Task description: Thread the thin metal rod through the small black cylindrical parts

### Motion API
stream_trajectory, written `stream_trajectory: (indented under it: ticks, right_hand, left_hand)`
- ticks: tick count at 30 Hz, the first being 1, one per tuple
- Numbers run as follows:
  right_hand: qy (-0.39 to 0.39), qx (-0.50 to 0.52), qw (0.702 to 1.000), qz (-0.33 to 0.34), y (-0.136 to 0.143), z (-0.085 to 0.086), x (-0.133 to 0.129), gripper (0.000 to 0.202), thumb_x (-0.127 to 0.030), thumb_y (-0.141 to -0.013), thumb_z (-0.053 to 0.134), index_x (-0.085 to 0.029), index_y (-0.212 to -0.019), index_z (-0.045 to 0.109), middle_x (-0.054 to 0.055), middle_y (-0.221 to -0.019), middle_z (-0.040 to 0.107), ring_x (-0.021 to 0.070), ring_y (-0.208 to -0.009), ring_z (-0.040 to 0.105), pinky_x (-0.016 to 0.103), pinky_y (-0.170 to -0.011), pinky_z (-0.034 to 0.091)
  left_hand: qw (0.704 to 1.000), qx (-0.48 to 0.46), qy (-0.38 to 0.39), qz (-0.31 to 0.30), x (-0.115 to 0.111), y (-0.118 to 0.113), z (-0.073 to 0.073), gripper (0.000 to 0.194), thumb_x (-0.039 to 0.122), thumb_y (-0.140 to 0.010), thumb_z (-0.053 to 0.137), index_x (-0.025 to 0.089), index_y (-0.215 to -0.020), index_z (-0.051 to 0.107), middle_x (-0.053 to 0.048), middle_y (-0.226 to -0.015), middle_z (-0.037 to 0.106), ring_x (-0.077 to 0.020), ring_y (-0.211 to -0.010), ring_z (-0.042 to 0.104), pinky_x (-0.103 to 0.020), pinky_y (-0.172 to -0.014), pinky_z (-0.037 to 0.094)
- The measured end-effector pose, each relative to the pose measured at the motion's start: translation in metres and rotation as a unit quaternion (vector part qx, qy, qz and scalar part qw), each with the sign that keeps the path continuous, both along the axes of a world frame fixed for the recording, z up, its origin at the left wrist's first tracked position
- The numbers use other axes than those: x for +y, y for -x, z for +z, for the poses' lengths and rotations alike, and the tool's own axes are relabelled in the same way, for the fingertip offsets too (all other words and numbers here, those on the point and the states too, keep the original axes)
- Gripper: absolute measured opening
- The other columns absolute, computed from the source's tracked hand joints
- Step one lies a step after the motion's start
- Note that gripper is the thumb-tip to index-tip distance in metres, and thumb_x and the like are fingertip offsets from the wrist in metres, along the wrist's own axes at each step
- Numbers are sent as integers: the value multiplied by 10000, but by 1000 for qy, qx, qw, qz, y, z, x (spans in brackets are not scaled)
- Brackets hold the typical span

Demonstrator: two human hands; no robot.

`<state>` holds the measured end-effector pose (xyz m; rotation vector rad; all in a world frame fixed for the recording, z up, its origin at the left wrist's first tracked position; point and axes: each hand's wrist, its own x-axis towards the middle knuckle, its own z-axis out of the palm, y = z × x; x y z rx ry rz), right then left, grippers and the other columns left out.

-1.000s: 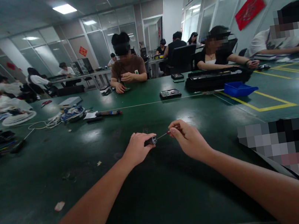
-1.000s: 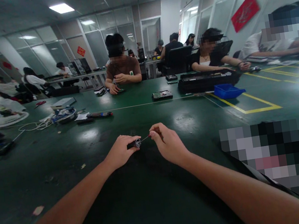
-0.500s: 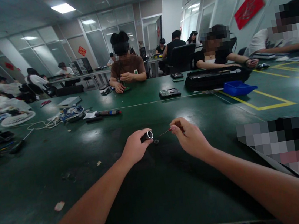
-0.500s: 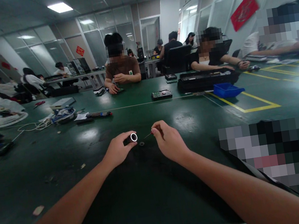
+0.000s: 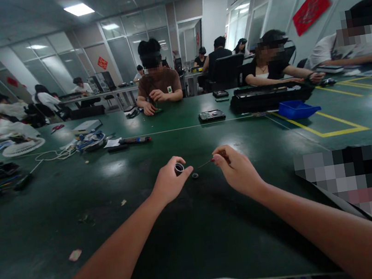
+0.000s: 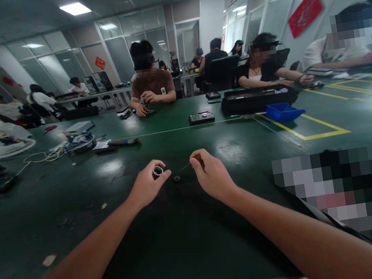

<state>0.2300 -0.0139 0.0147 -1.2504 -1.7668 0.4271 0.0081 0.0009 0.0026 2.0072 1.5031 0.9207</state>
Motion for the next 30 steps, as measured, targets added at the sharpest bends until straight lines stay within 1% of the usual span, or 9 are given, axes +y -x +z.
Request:
stream_trajectory:
  ticks: [3,6,9,12,14,18,23,26,30]
  right_hand:
    - [2,-4,1000,-3,0,0,1,155,-312,-966,458,-213,-965,577,54,-870,700,211,-786,666,337,-698,479]
    - [1,-12,1000,-3,-1,1,1,152,-304,-965,459,-210,-963,577,52,-857,696,206,-771,661,326,-684,473]
    - [1,-19,1000,-7,-1,2,0,148,-296,-963,460,-207,-960,578,50,-835,690,203,-747,654,323,-672,463]
    - [-1,-19,1000,-9,0,2,0,149,-291,-964,457,-207,-963,580,53,-844,696,205,-751,655,327,-682,462]
    - [-3,-16,1000,-9,0,2,0,146,-289,-963,459,-206,-963,579,54,-848,698,207,-766,659,329,-695,465]
    - [-3,-15,1000,-10,-1,3,0,151,-299,-965,461,-205,-965,580,48,-833,689,202,-747,652,323,-676,460]
    - [-4,-14,1000,-8,-1,2,0,155,-305,-966,461,-205,-966,579,49,-838,685,203,-748,647,325,-675,458]
    - [-5,-12,1000,-5,-2,1,1,149,-303,-965,461,-207,-963,576,45,-833,684,202,-748,649,326,-675,458]
    - [-1,-10,1000,-2,-2,1,1,150,-305,-968,458,-211,-965,576,45,-836,688,203,-753,653,327,-678,462]
  left_hand:
    - [995,91,-24,-33,-3,-5,-1,287,458,-886,607,236,-1067,631,-23,-998,664,-200,-871,615,-323,-740,460]
    - [982,175,-33,-59,-4,-11,-6,282,410,-922,565,261,-1152,629,-29,-1100,641,-208,-935,616,-328,-762,472]
    - [962,258,-40,-75,-5,-16,-9,335,378,-951,512,282,-1258,608,-49,-1120,619,-216,-959,615,-318,-739,484]
    - [946,311,-49,-77,-6,-20,-10,380,374,-968,472,283,-1316,592,-69,-1106,606,-220,-962,613,-317,-734,492]
    - [941,325,-51,-76,-6,-21,-9,368,389,-971,461,280,-1287,615,-69,-1084,604,-218,-946,613,-318,-720,494]
    - [938,334,-38,-80,-6,-21,-6,293,388,-962,485,247,-1149,660,-60,-1049,612,-220,-928,616,-315,-690,495]
    - [936,340,-19,-86,-6,-18,0,268,384,-950,514,250,-1144,642,-60,-1057,627,-232,-921,626,-315,-691,493]
    - [935,341,-13,-92,-6,-16,1,235,379,-948,516,242,-1081,654,-60,-1046,634,-235,-910,630,-315,-689,482]
    - [946,315,-12,-73,-4,-12,2,233,401,-936,527,226,-1040,641,-60,-1013,661,-241,-882,634,-316,-660,445]
